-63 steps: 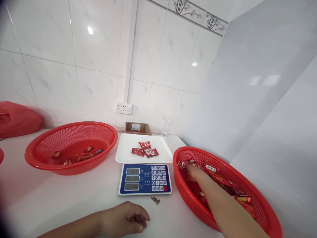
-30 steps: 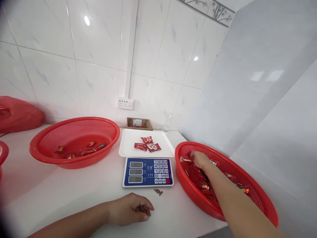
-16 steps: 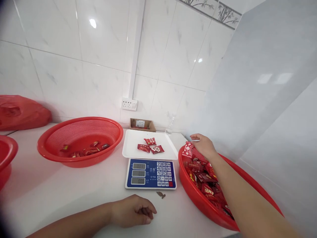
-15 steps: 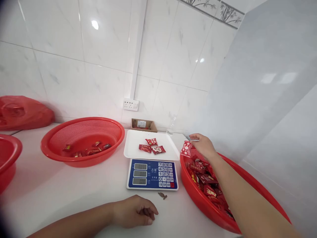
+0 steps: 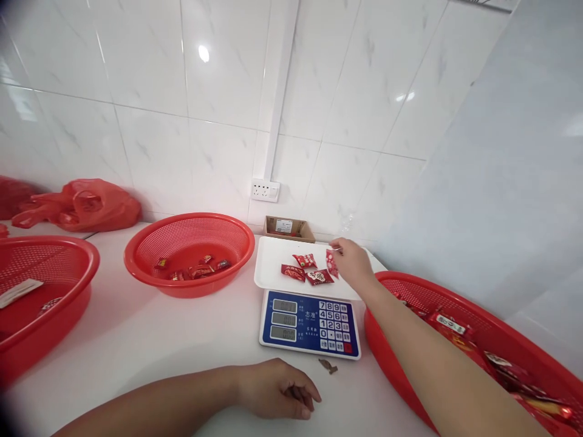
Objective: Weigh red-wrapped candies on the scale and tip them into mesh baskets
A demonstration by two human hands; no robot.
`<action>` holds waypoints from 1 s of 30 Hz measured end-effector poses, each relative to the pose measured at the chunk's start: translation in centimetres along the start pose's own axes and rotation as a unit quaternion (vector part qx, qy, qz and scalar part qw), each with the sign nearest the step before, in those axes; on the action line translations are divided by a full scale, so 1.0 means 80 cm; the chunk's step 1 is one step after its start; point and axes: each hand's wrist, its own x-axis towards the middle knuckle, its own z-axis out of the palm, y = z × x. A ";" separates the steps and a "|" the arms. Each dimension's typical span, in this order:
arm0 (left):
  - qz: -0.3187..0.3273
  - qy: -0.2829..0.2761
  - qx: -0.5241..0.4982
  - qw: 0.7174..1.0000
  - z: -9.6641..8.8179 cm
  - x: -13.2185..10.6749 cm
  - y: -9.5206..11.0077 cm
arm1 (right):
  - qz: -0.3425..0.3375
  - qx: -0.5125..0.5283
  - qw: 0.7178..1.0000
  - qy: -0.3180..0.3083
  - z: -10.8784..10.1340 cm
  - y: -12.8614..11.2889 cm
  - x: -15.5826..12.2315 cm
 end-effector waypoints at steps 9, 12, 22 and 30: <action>0.013 -0.002 0.006 1.000 0.000 0.002 -0.005 | -0.089 -0.109 0.970 -0.199 0.033 -0.004 -0.012; 0.011 0.000 0.002 1.000 0.000 0.002 -0.004 | -0.108 -0.128 0.954 -0.250 0.034 0.005 -0.014; 0.010 -0.003 0.009 1.000 -0.002 0.001 -0.001 | -0.124 -0.087 0.970 -0.190 0.043 0.016 -0.018; 0.015 0.001 0.005 1.000 -0.001 0.001 -0.001 | -0.081 -0.064 0.959 -0.265 0.023 0.014 -0.038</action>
